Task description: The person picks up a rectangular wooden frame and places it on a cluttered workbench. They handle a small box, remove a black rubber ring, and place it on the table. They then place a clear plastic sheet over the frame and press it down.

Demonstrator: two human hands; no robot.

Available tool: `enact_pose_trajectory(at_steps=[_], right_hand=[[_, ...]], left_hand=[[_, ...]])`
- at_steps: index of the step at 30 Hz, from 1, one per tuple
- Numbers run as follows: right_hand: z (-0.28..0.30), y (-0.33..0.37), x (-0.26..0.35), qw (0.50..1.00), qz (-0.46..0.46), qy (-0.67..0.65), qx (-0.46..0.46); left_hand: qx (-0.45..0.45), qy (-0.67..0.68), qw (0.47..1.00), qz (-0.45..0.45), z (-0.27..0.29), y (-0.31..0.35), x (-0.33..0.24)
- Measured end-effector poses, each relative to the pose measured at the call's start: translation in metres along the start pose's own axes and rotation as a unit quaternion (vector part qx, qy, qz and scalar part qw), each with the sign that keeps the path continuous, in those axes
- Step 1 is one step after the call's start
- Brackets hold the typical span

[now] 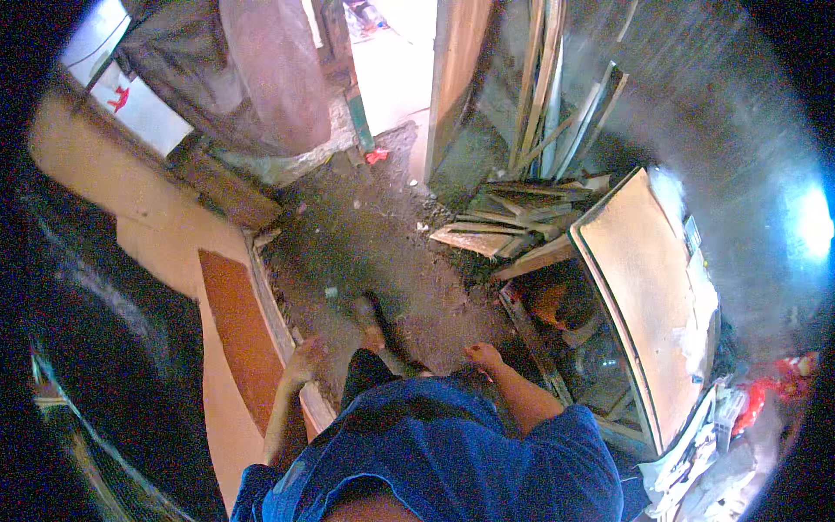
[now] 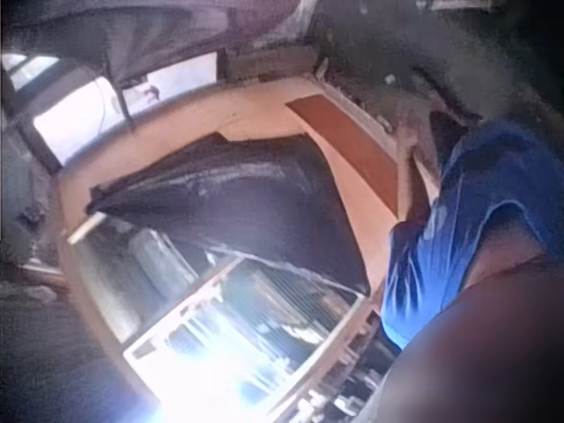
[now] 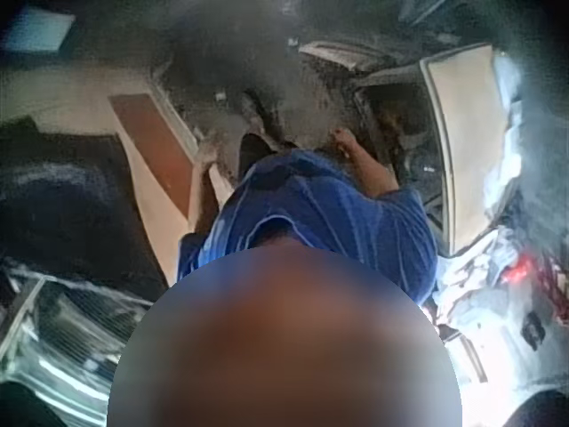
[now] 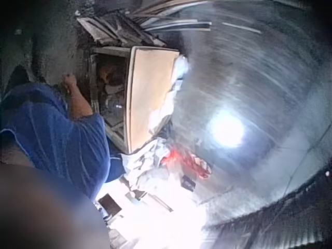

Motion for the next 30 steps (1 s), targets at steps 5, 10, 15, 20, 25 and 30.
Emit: enact_pose_trajectory(at_steps=[5,10,15,20,25,30], right_hand=[[0.008,-0.070,0.075,0.988,0.058,0.126,-0.064],[0.032,-0.083,0.207,0.995,0.079,0.052,-0.033],[0.046,-0.098,0.342,0.989,0.141,-0.046,0.002],[0.050,-0.167,0.430,0.978,0.209,-0.006,0.017],[0.059,-0.241,0.526,0.982,0.176,-0.040,0.053],[0.113,-0.248,0.704,0.954,0.298,0.006,0.040]], left_hand=[[-0.046,-0.107,0.988,-0.103,0.097,-0.095,-0.033],[-0.064,-0.055,0.991,-0.101,0.176,-0.165,-0.039],[-0.065,-0.106,0.992,-0.035,0.220,-0.194,-0.054],[-0.077,-0.056,0.995,0.003,0.252,-0.223,-0.054],[-0.119,0.140,0.980,0.076,0.280,-0.266,-0.012],[-0.153,0.121,0.971,0.136,0.326,-0.295,-0.052]])
Point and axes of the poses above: each hand's wrist, its own y-axis away from the middle knuckle, its own z-axis out of the back of the hand, x = y × z, the point moved 9 cm from there along -y, towards the middle knuckle, and after that the axes turned 4 degrees about -z, right-handed, at the moved point
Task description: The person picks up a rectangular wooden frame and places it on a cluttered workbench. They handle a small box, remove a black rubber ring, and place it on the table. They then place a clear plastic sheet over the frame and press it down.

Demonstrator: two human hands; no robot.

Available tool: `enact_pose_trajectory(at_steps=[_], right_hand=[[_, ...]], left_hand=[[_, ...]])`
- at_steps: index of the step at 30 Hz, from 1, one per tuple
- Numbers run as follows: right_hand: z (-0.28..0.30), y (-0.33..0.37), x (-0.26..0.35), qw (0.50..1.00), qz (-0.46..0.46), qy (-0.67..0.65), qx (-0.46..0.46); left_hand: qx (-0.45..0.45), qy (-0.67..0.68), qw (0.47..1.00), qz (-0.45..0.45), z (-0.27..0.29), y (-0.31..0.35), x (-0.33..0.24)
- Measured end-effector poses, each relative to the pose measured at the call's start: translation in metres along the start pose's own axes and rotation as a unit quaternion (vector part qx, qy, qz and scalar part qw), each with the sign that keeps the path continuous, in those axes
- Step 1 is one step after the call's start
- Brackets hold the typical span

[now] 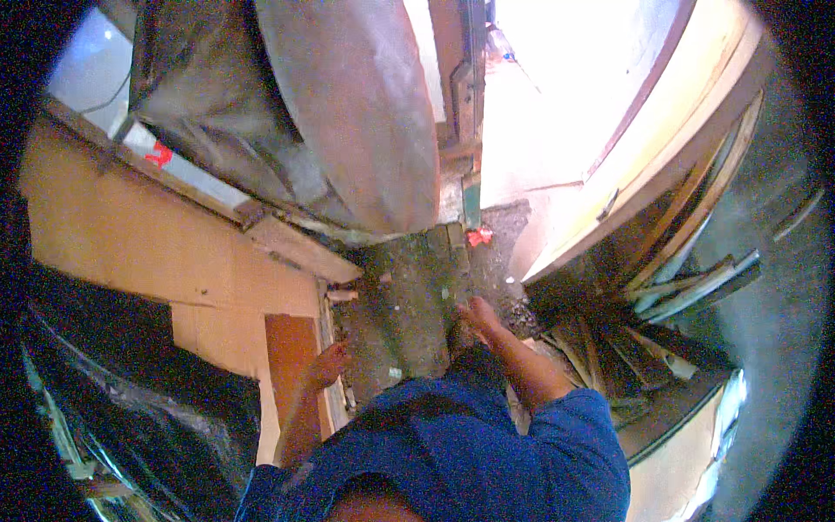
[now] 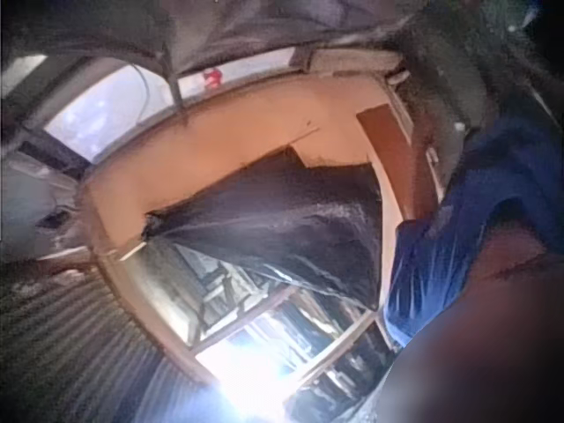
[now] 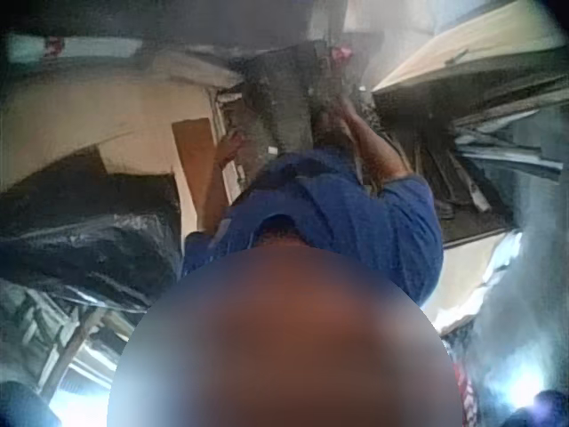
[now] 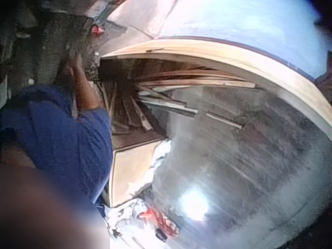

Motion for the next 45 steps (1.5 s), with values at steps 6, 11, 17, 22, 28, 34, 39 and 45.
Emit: enact_pose_trajectory(at_steps=[6,11,17,22,28,34,39,45], right_hand=[[0.065,-0.114,0.175,0.979,0.109,-0.151,-0.077],[0.100,-0.131,0.296,0.951,0.113,-0.268,-0.101],[0.076,-0.129,0.349,0.874,-0.032,-0.482,0.050],[0.044,-0.101,0.392,0.878,0.473,0.011,-0.075],[-0.076,-0.072,0.402,0.851,0.231,-0.397,0.255],[-0.124,-0.018,0.454,0.669,0.136,-0.642,0.349],[-0.119,-0.032,0.485,0.774,0.260,-0.537,0.211],[-0.083,-0.011,0.503,0.913,0.300,-0.165,0.221]], left_hand=[[-0.033,-0.026,0.999,-0.018,0.008,-0.020,-0.096],[-0.021,-0.082,0.994,-0.072,0.013,-0.033,-0.136],[-0.003,0.163,0.977,-0.135,0.037,-0.081,-0.163],[-0.036,0.166,0.961,-0.218,0.091,-0.111,-0.227],[0.001,0.256,0.916,-0.310,0.124,-0.141,-0.324],[-0.014,0.176,0.939,-0.294,0.140,-0.158,-0.338],[-0.091,0.290,0.940,-0.152,0.171,-0.180,-0.315],[-0.143,0.242,0.952,-0.120,0.197,-0.181,-0.336]])
Point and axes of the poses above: each hand's wrist, its own y-axis away from the middle knuckle, its own z-axis out of the back of the hand, x = y × z, the point moved 9 cm from there along -y, towards the middle knuckle, and after that the axes turned 4 degrees about -z, right-handed, at the moved point
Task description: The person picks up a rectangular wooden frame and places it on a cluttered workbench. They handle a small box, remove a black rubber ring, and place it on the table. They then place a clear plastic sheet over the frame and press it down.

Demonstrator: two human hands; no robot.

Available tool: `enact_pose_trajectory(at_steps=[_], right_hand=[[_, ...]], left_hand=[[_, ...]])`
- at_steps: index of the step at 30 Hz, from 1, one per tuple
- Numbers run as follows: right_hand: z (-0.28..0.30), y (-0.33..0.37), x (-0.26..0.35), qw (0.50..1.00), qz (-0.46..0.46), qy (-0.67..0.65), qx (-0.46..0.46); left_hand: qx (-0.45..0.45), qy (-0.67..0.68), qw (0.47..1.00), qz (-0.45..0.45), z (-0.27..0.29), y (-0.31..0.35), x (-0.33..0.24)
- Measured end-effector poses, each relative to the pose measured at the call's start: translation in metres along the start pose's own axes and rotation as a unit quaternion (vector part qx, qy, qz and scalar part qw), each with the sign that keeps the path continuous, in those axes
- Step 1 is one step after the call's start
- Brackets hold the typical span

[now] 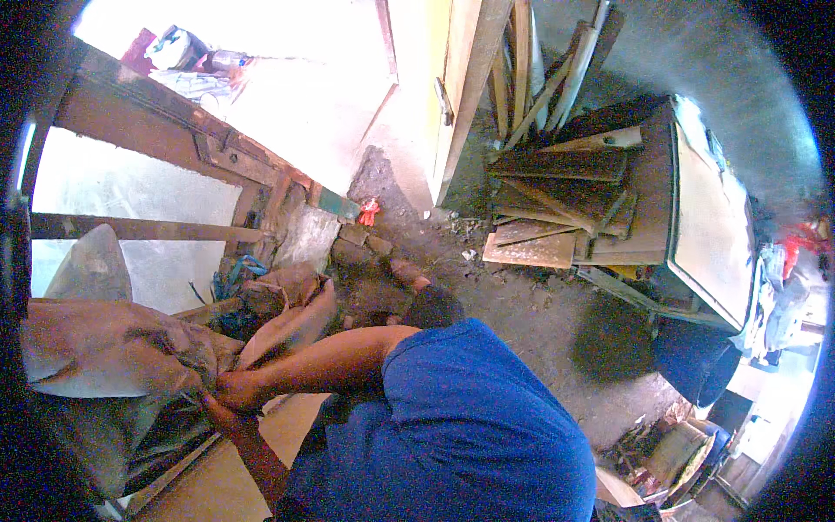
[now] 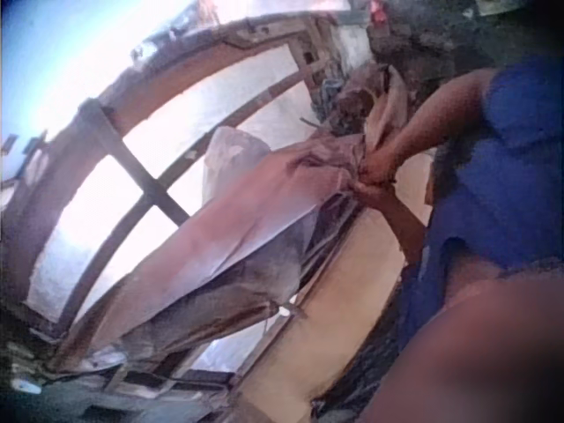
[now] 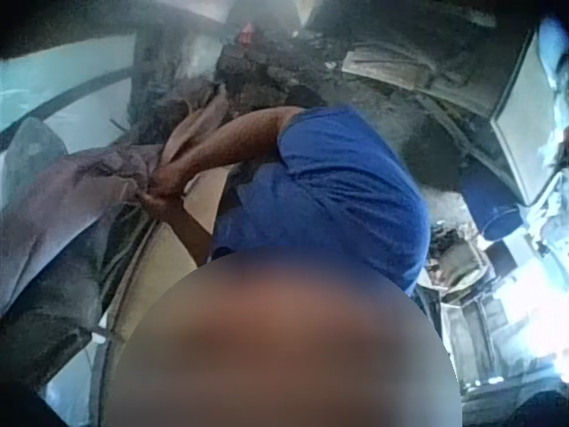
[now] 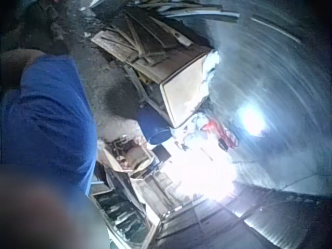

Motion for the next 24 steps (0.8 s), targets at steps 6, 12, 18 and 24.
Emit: enact_pose_trajectory(at_steps=[6,12,18,24], right_hand=[[0.042,0.024,0.035,0.990,0.125,0.060,0.001],[0.103,0.068,0.073,0.923,0.382,0.037,-0.032],[0.184,0.091,0.048,0.970,0.201,0.083,-0.112],[0.226,0.082,0.047,0.964,0.163,0.133,-0.164]], left_hand=[[-0.008,0.075,0.997,0.005,-0.058,0.004,-0.035],[-0.019,0.166,0.986,-0.017,-0.081,-0.041,-0.049],[0.098,0.265,0.953,-0.111,-0.086,-0.079,-0.051],[0.115,0.256,0.958,-0.056,-0.115,-0.081,-0.047]])
Point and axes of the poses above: each hand's wrist, its own y-axis away from the middle knuckle, its own z-axis out of the back of the hand, x = y × z, the point moved 9 cm from there along -y, towards the middle knuckle, and after that the axes turned 4 degrees about -z, right-handed, at the moved point
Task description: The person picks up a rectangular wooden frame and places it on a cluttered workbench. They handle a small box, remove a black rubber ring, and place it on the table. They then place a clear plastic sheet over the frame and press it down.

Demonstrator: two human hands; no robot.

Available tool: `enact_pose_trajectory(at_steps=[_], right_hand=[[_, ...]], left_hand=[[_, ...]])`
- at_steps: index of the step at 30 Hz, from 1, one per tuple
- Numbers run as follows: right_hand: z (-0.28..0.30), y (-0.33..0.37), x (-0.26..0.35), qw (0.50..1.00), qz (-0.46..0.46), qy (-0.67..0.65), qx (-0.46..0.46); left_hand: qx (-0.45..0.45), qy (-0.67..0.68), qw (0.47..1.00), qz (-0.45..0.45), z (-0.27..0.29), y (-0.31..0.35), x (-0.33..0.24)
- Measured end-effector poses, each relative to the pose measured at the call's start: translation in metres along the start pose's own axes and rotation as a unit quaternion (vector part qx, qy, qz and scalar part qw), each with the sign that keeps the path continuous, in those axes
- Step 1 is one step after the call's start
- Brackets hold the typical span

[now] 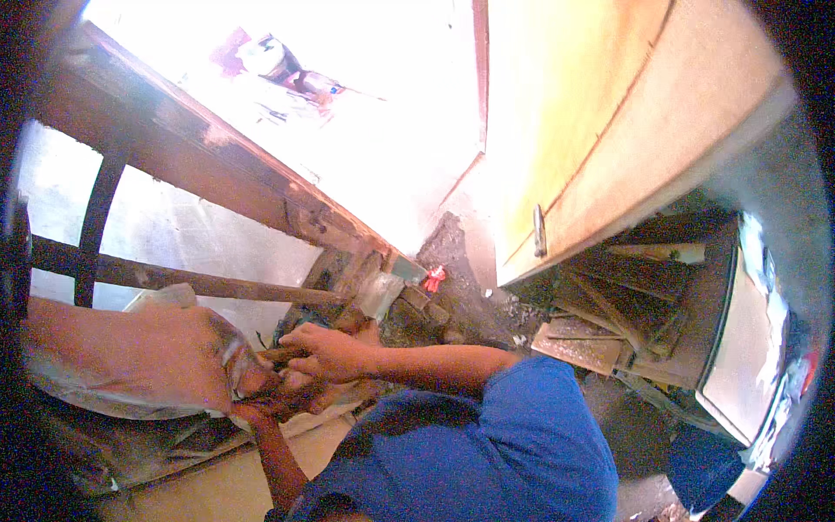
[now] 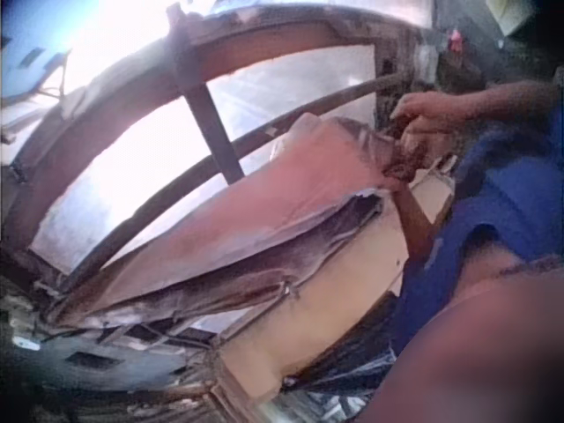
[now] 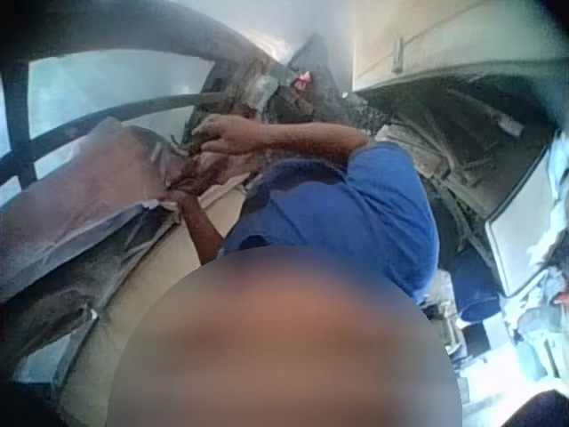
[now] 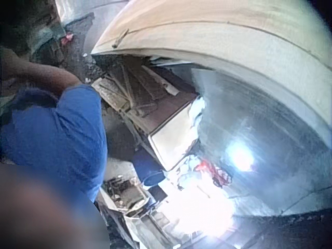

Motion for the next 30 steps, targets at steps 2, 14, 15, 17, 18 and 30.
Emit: enact_pose_trajectory(at_steps=[2,14,15,17,18,30], right_hand=[[-0.010,-0.004,0.004,1.000,0.005,-0.007,0.029],[-0.086,-0.041,-0.011,0.896,-0.072,-0.432,0.076],[-0.091,-0.040,-0.013,0.890,-0.087,-0.439,0.086],[-0.101,-0.040,-0.017,0.896,-0.124,-0.415,0.099],[-0.097,-0.039,-0.018,0.910,-0.110,-0.391,0.078],[-0.093,-0.060,-0.001,0.690,-0.207,-0.667,0.190]], left_hand=[[-0.001,0.005,1.000,0.013,-0.010,0.001,0.007],[-0.037,-0.216,0.975,-0.031,-0.029,0.022,0.015],[-0.056,-0.304,0.951,-0.031,-0.021,0.026,0.014],[0.017,-0.688,0.722,-0.070,-0.026,0.027,0.007],[0.050,-0.827,0.550,-0.101,-0.030,0.026,0.006],[-0.021,-0.621,0.777,-0.100,-0.017,0.066,0.007]])
Point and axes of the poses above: each hand's wrist, its own y-axis away from the middle knuckle, its own z-axis out of the back of the hand, x = y × z, the point moved 9 cm from there along -y, towards the middle knuckle, and after that the axes turned 4 degrees about -z, right-handed, at the moved point
